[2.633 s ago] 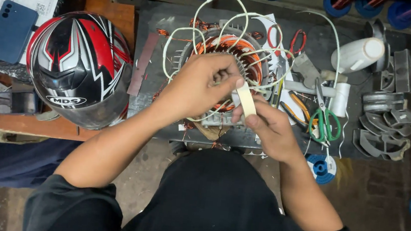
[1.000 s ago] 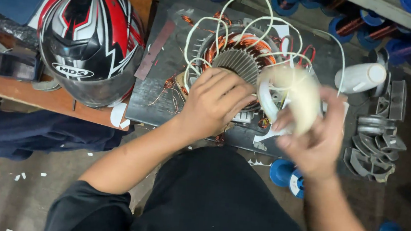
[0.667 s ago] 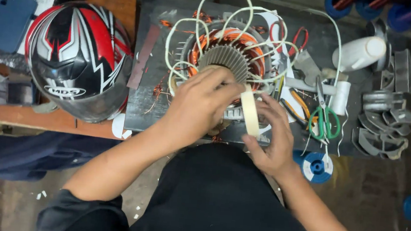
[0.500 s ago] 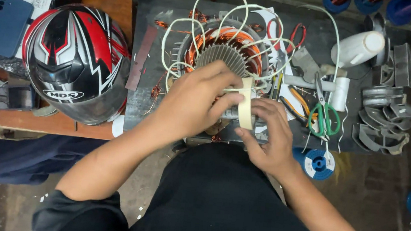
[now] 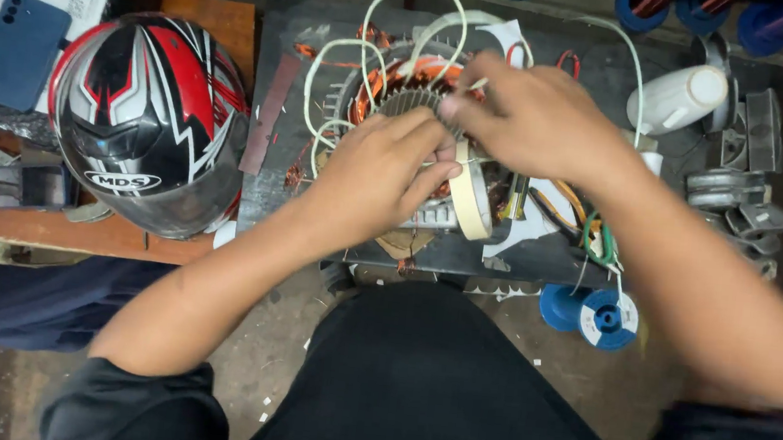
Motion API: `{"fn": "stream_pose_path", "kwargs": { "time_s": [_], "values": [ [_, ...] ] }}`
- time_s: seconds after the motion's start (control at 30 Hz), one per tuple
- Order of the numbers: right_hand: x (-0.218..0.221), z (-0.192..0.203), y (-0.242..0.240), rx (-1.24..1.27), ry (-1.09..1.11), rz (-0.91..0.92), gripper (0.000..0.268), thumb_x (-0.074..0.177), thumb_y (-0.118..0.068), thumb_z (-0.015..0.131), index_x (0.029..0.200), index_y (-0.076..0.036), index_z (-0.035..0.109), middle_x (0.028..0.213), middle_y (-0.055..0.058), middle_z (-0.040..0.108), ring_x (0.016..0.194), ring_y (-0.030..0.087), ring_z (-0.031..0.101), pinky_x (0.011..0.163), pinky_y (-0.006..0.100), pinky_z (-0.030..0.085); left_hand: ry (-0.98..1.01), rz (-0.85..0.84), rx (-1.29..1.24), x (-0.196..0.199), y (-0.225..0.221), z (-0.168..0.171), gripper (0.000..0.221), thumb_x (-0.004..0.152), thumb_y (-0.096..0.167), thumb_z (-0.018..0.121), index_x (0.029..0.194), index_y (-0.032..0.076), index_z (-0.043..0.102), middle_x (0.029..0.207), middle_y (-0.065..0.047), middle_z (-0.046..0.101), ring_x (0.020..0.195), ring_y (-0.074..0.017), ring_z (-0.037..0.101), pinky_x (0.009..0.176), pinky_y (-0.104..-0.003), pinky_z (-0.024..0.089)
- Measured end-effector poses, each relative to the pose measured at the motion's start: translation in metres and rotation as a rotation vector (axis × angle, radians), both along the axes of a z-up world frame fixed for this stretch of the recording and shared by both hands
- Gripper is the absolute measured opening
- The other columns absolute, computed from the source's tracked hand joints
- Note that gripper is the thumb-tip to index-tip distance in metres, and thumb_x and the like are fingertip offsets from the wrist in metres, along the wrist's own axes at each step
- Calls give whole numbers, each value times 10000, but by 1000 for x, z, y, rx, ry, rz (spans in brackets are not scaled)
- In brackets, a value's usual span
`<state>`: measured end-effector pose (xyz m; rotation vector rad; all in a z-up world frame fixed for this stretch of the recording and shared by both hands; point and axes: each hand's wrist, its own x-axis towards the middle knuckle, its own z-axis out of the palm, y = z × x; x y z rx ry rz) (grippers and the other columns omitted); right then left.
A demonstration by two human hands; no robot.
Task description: Insulating the copper wires of a motor stator using white adhesive tape.
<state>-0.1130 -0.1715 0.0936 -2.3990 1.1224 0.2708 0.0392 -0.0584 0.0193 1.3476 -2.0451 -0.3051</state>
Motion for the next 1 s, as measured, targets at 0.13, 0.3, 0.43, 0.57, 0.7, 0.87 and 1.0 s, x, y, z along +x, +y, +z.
{"fn": "stream_pose_path", "kwargs": {
  "time_s": [0.13, 0.3, 0.43, 0.57, 0.7, 0.87, 1.0],
  "values": [
    [23, -18, -18, 156, 75, 138, 289, 929, -278, 450, 1090, -205, 680, 1047, 77, 698, 958, 269, 619, 799, 418, 450, -27, 71, -211, -3, 6, -5, 175, 1034, 205, 578, 954, 55, 534, 921, -82, 554, 765, -272, 568, 702, -374, 394],
    [25, -27, -18, 518, -191, -344, 214, 823, -75, 772, 1012, -118, 682, 647, 26, 558, 600, 140, 499, 629, 248, 385, -13, 163, -416, -3, 12, 2, 192, 1058, 173, 553, 922, 39, 566, 895, -76, 585, 747, -247, 538, 745, -346, 373],
    [15, -42, -19, 534, -362, -435, 183, 843, -49, 779, 971, -73, 650, 726, 64, 705, 658, 123, 632, 631, 240, 468, -2, 199, -445, -6, 12, 2, 206, 1054, 155, 567, 879, 49, 545, 874, -54, 568, 716, -223, 515, 749, -339, 343],
    [7, -44, -17, 510, -546, -385, 152, 916, -44, 744, 923, -91, 600, 631, 28, 646, 569, 79, 558, 560, 243, 463, -23, 187, -461, -6, 15, 4, 183, 1048, 136, 584, 888, 50, 585, 881, -54, 607, 719, -208, 547, 772, -336, 339],
    [-1, -37, -15, 448, -621, -252, 178, 954, -51, 723, 979, -106, 555, 660, -21, 555, 613, 54, 490, 639, 227, 453, -48, 195, -461, -8, 16, 4, 200, 1035, 163, 634, 872, 63, 577, 845, -46, 572, 681, -213, 503, 763, -341, 339],
    [-20, -11, 9, 426, -772, -143, 336, 946, 2, 686, 1154, -103, 443, 790, 18, 601, 708, 77, 520, 656, 220, 384, 11, 192, -367, -8, 18, 2, 193, 1029, 216, 630, 890, 88, 592, 856, -14, 566, 712, -206, 518, 772, -344, 336],
    [-48, -7, 41, 185, -896, 0, 665, 865, -170, 714, 1353, 38, 314, 1293, 170, 493, 959, 230, 691, 809, 340, 619, 49, 203, -275, -8, 18, -3, 156, 969, 230, 736, 933, 121, 630, 867, -13, 565, 742, -208, 544, 759, -329, 327]
  ]
}}
